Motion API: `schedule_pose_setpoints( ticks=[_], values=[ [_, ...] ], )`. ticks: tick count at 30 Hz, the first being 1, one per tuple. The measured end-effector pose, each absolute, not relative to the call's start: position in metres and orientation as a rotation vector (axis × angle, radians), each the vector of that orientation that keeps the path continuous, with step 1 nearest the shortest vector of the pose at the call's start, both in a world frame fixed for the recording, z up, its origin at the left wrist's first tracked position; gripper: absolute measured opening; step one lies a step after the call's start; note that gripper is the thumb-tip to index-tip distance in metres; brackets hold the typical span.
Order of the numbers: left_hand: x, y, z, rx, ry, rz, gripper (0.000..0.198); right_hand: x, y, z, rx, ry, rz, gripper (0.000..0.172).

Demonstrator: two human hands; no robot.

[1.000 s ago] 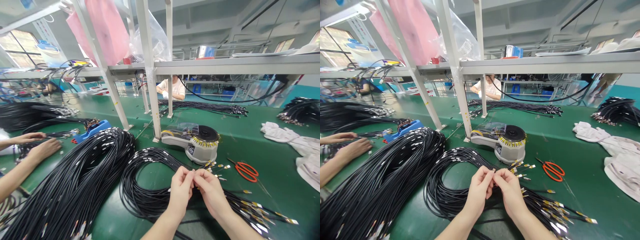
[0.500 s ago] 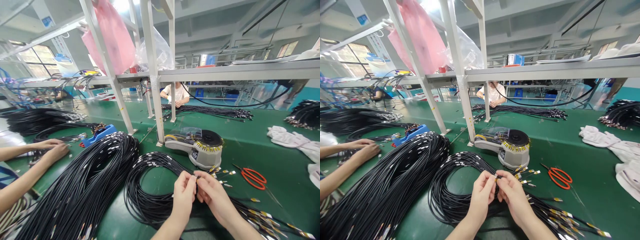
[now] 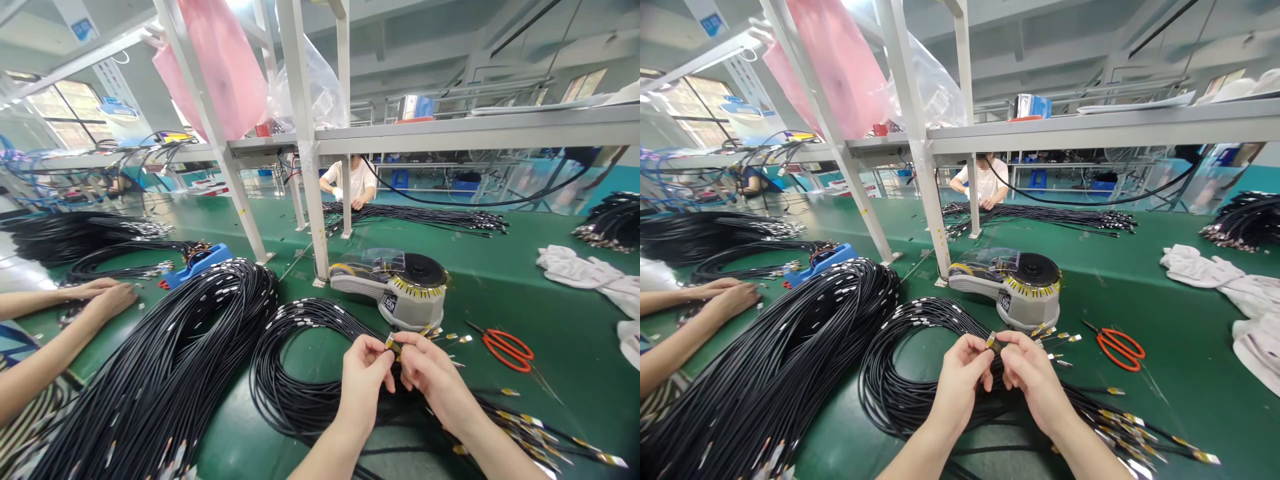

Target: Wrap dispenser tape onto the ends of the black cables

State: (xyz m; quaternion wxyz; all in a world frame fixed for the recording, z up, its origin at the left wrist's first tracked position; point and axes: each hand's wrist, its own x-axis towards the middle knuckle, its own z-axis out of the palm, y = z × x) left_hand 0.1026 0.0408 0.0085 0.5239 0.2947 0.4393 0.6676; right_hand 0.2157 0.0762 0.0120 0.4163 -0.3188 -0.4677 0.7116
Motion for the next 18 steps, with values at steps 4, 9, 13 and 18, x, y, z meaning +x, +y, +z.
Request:
schedule_pose_setpoints(
  ticks=[4,9,13,18],
  values=[
    [0.103,0.041,0.009,0.689,1.033,1.61,0.018,0.214,0.076,0.012,-0.936,-1.313,1.575,0.023],
    [0.104,0.041,0.005,0.691,0.995,1.595,0.017,0.215,0.08,0.009,-0.992,-1.403,1.409,0.022],
    [0.107,0.041,0.0,0.677,0.934,1.517,0.016,0.216,0.083,0.006,-1.003,-1.456,1.399,0.025],
    [0.109,0.04,-0.001,0.678,0.924,1.46,0.019,0.217,0.085,0.002,-1.001,-1.501,1.443,0.029]
  ],
)
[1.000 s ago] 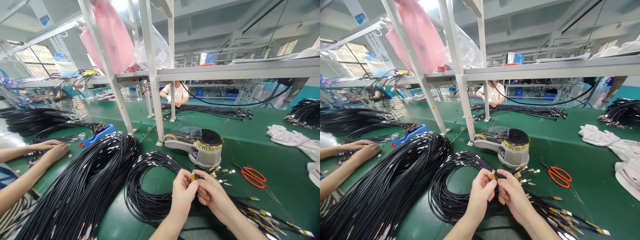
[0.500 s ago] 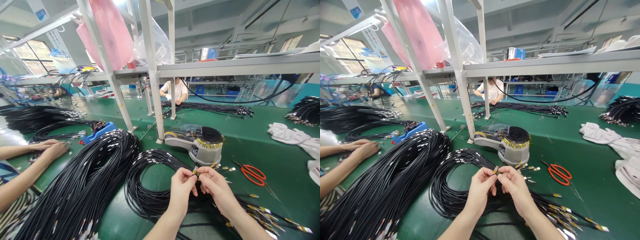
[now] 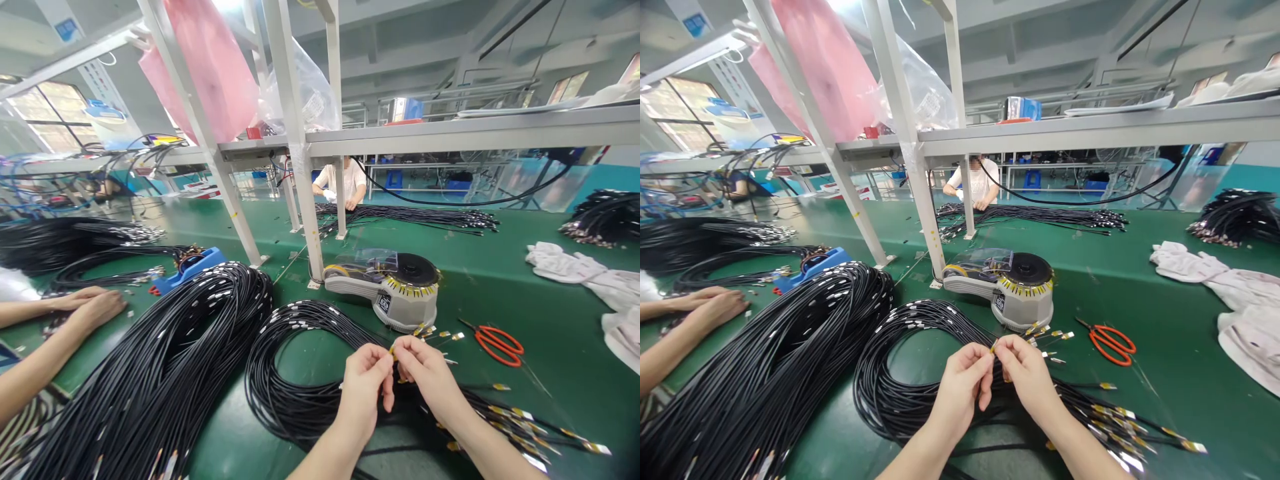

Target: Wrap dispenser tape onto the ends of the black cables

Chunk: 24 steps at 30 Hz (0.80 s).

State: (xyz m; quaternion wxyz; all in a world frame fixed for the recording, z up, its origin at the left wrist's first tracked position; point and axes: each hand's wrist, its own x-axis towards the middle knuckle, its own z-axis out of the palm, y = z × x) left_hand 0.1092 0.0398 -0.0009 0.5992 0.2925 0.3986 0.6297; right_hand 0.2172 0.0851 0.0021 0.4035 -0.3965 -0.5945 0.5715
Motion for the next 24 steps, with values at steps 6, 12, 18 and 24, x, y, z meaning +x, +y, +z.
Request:
schedule_pose_setpoints(
  ticks=[6,12,18,24],
  values=[
    [0.111,0.038,-0.001,0.714,0.918,1.506,0.021,0.219,0.086,0.002,-0.92,-1.572,1.464,0.029],
    [0.112,0.037,0.002,0.69,0.866,1.522,0.023,0.218,0.085,0.007,-0.897,-1.554,1.497,0.032],
    [0.109,0.035,0.006,0.687,0.765,1.395,0.027,0.218,0.083,0.007,-0.886,-1.457,1.603,0.031],
    [0.113,0.025,0.012,0.799,0.722,1.296,0.03,0.22,0.082,0.011,-0.937,-1.406,1.547,0.028]
  ],
)
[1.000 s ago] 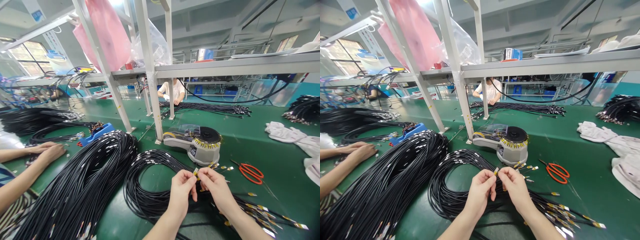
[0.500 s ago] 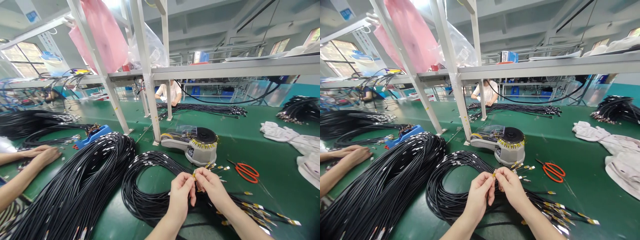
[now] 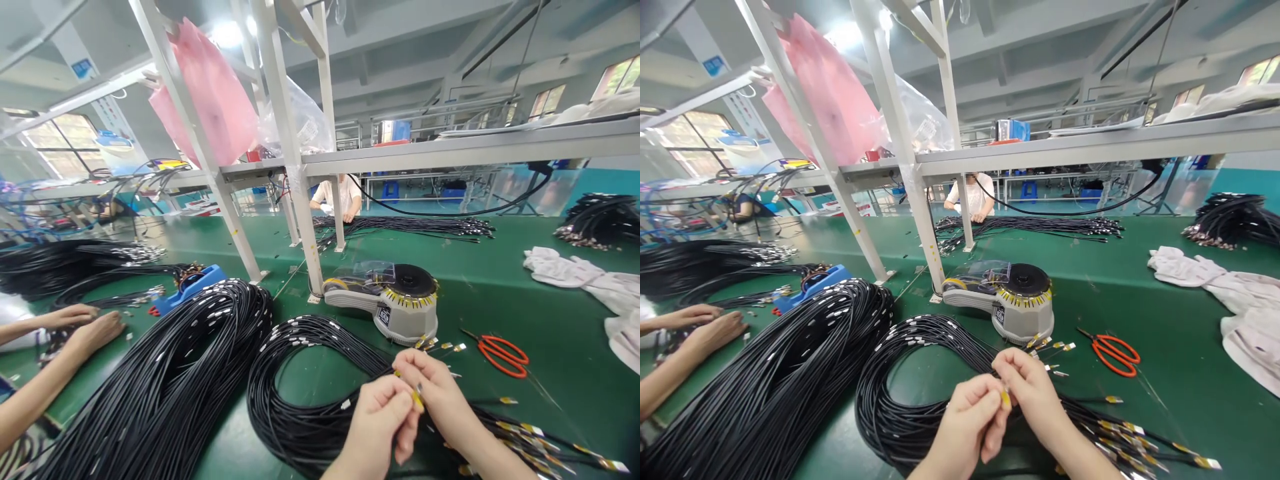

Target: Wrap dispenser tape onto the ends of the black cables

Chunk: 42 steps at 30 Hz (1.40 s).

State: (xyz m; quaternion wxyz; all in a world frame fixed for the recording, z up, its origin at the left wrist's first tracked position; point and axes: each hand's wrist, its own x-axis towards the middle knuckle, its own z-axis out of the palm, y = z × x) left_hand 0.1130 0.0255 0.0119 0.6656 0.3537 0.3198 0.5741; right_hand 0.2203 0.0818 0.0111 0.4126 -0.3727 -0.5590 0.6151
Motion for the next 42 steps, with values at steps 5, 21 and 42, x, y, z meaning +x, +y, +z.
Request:
schedule_pose_setpoints(
  ticks=[5,21,42],
  values=[
    [0.102,0.031,0.019,0.617,0.772,1.412,0.027,0.222,0.084,0.015,-0.817,-1.303,1.592,0.026],
    [0.108,0.032,0.013,0.701,0.941,1.455,0.033,0.224,0.081,0.02,-0.618,-1.535,1.71,0.038],
    [0.092,0.03,0.023,0.907,0.913,1.047,0.027,0.237,0.085,0.033,-0.782,-1.981,1.076,0.022]
  ],
)
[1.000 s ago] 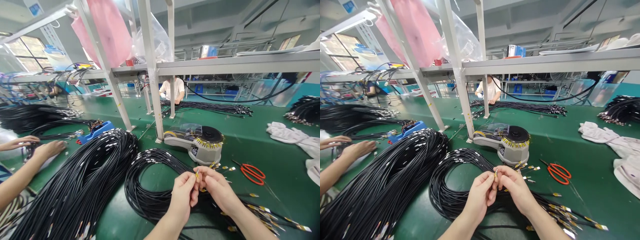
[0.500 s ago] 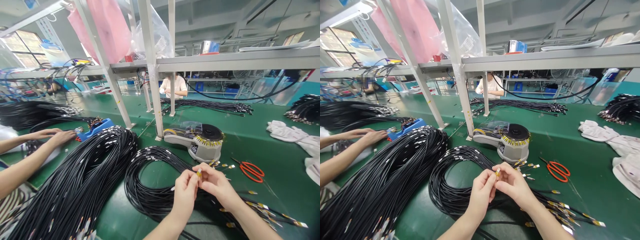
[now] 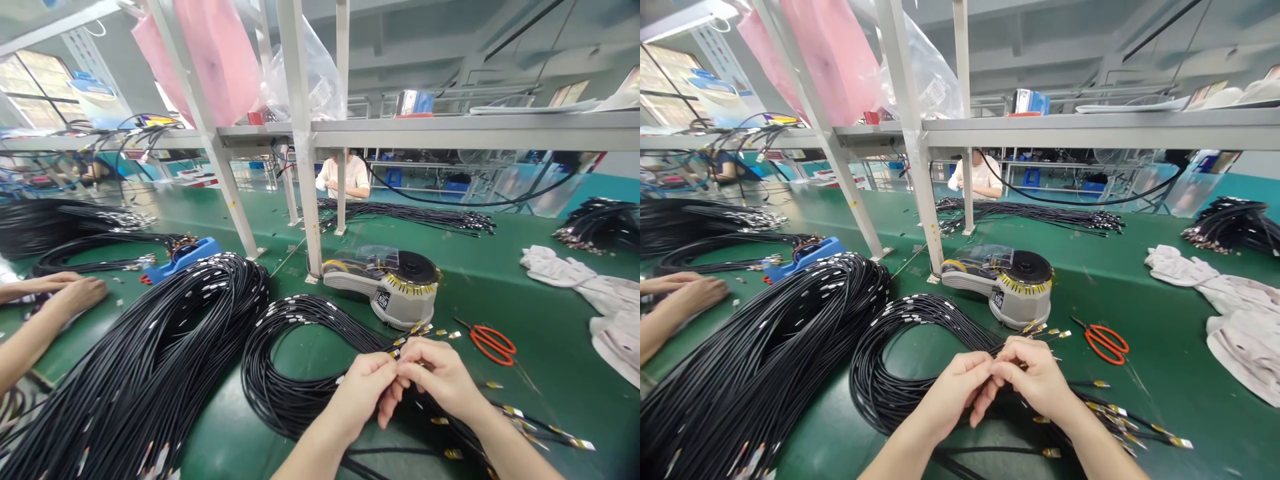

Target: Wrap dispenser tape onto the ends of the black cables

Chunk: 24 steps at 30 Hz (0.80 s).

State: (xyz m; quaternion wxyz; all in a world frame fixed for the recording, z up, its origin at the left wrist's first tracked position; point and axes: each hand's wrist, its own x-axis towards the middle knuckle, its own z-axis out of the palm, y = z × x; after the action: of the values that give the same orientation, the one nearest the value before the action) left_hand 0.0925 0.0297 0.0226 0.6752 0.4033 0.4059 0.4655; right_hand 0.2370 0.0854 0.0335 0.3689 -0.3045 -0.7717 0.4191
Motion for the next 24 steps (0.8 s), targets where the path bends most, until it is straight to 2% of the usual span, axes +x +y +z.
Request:
schedule_pose_setpoints(
  ticks=[4,8,11,13,15,17,24],
  values=[
    [0.09,0.031,0.021,1.372,1.296,1.13,0.011,0.236,0.089,0.031,-0.942,-1.924,0.857,0.026],
    [0.088,0.033,0.016,1.698,1.558,1.094,0.023,0.24,0.092,0.033,-1.021,-1.82,0.994,0.025],
    [0.088,0.034,0.012,1.758,1.631,1.054,0.023,0.256,0.103,0.041,-1.039,-1.74,1.078,0.021],
    [0.089,0.035,0.007,1.834,1.676,1.054,0.02,0.273,0.122,0.048,-1.079,-1.626,1.001,0.029],
    [0.094,0.035,0.001,1.92,1.707,1.046,0.017,0.289,0.15,0.053,-1.173,-1.47,0.852,0.029],
    [0.1,0.034,-0.004,1.969,1.753,0.98,0.014,0.3,0.183,0.056,-1.292,-1.373,0.744,0.027],
    [0.111,0.029,-0.004,2.028,1.88,0.599,0.018,0.297,0.251,0.052,-1.507,-1.392,0.833,0.031]
  ],
)
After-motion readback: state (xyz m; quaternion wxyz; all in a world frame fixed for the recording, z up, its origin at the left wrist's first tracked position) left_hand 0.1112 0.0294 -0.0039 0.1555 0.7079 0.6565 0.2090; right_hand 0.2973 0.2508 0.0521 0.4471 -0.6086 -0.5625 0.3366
